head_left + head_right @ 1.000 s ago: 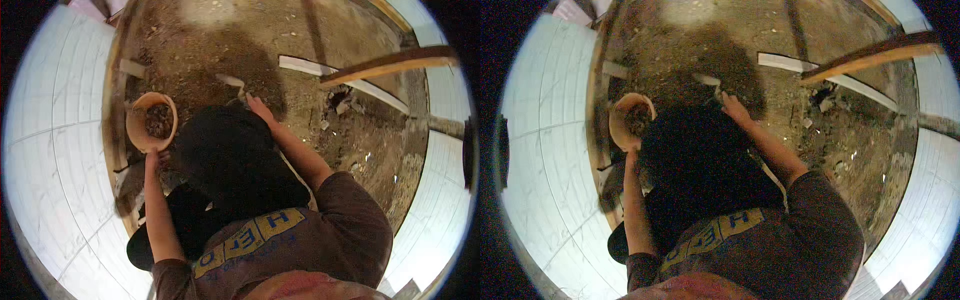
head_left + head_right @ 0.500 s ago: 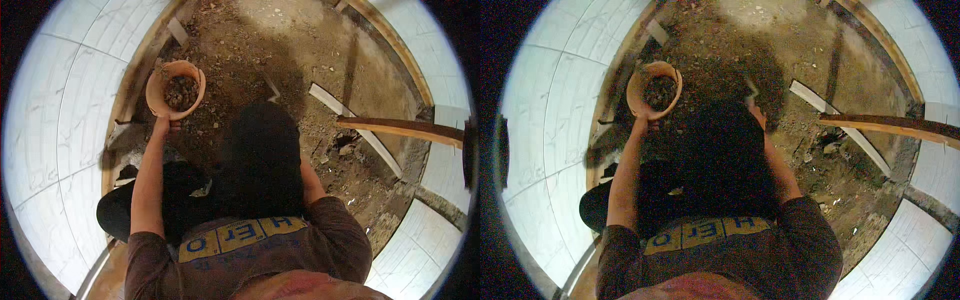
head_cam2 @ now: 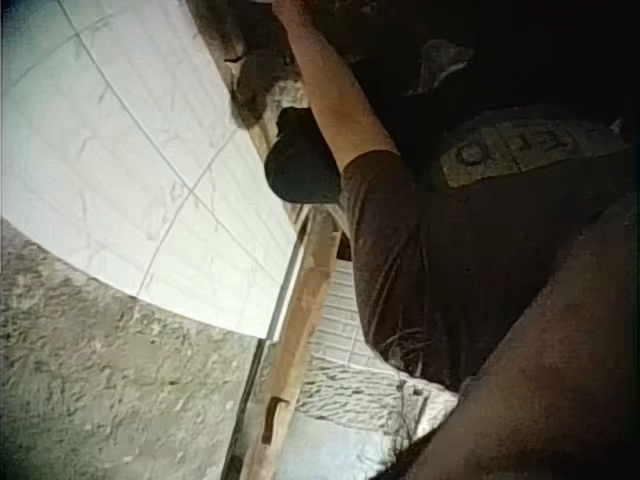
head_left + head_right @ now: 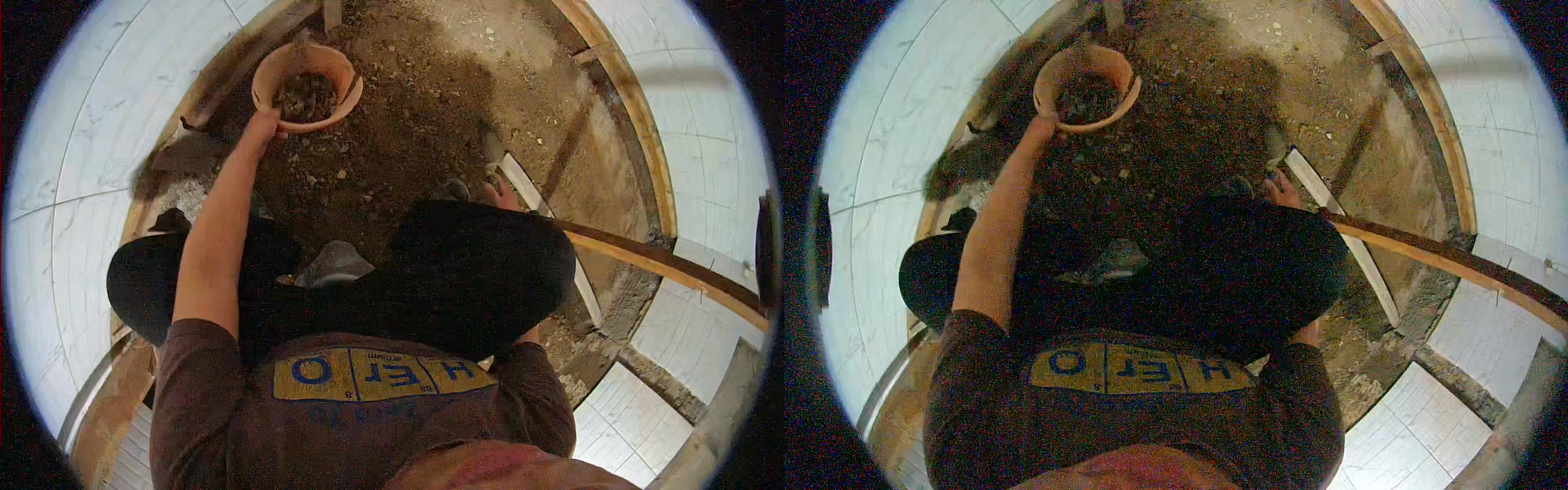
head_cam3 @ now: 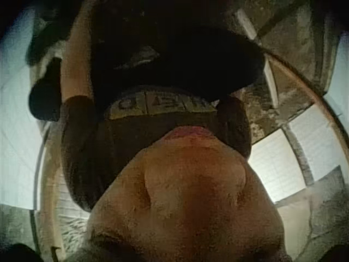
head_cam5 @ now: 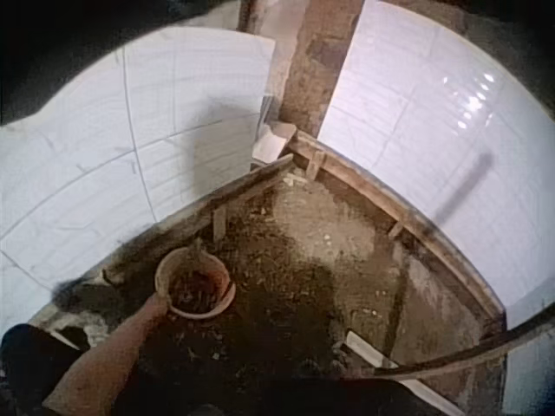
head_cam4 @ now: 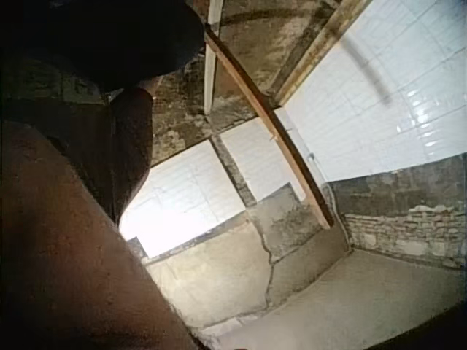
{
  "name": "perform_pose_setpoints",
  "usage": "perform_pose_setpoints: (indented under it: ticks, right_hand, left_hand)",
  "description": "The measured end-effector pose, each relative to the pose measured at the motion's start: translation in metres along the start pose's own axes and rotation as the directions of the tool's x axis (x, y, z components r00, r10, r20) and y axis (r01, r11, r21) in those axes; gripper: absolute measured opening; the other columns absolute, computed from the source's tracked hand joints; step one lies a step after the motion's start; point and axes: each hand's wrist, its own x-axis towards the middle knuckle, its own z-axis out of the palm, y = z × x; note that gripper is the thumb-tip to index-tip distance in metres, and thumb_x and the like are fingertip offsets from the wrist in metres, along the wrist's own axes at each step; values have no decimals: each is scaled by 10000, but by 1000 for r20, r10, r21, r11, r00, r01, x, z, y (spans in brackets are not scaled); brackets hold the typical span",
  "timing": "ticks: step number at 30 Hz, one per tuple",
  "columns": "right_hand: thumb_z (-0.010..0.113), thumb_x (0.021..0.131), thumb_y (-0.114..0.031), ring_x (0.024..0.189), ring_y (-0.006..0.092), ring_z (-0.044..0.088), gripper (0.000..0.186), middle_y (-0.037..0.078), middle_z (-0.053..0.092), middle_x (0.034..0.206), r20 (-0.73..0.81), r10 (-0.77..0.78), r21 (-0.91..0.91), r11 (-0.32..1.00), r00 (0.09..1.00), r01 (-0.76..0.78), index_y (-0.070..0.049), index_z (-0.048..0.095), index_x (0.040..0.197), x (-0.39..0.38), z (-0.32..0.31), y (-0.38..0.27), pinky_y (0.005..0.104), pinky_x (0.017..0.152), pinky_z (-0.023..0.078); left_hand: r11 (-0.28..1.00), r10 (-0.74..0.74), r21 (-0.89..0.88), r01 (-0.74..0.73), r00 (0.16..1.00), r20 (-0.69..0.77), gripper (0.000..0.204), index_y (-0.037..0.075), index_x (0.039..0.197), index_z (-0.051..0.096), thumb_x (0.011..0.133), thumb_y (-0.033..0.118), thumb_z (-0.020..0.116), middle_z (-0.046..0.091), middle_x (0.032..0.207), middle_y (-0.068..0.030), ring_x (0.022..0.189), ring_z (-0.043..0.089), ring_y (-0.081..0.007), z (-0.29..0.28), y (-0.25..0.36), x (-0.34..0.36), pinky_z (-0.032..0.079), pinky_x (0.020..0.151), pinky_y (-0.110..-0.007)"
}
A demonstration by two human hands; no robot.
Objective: Collect debris and small stones from a construction site floor into a container using a hand shovel.
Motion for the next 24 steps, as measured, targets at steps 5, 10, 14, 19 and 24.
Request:
perform_pose_setpoints:
  ticks: [5,10,14,19,24]
  right_hand:
    - [690,876,-275,1222,335,515,618,177,475,1396,470,-307,15,940,827,341,-47,442,1395,6,-66,-9,432,982,444]
    - [725,842,-218,1166,279,565,521,171,544,1328,750,-374,-283,564,545,776,-49,557,1306,64,-68,-47,409,951,474]
    - [733,831,-225,1188,246,552,524,132,555,1329,705,-238,-278,774,668,569,-86,566,1309,120,-63,-69,388,960,467]
    - [736,823,-195,1133,236,587,478,74,591,1300,170,-400,66,916,901,395,-145,605,1280,132,-73,-66,381,916,496]
    - [713,781,-57,1074,217,618,447,62,659,1184,463,-555,115,811,691,574,-112,645,1219,95,-61,-60,361,845,516]
  left_hand:
    - [989,29,146,-31,1000,10,326,-6,1122,511,1006,280,406,586,797,-155,511,509,-203,-5,14,17,453,548,-399]
    - [959,-203,188,214,976,-74,348,-16,1177,499,1011,273,396,554,709,-159,517,481,-188,-8,-11,27,425,523,-402]
    - [972,60,-221,-86,991,-121,376,-16,1153,563,944,286,482,591,824,-137,719,552,-236,-11,-35,41,428,630,-409]
    - [989,-147,23,148,988,-53,443,-59,1257,465,995,295,413,575,736,-149,590,539,-222,-24,-42,56,416,526,-394]
    - [986,-64,144,86,987,-149,449,-66,1049,554,989,353,403,559,671,-125,588,537,-219,-29,-32,56,427,582,-421]
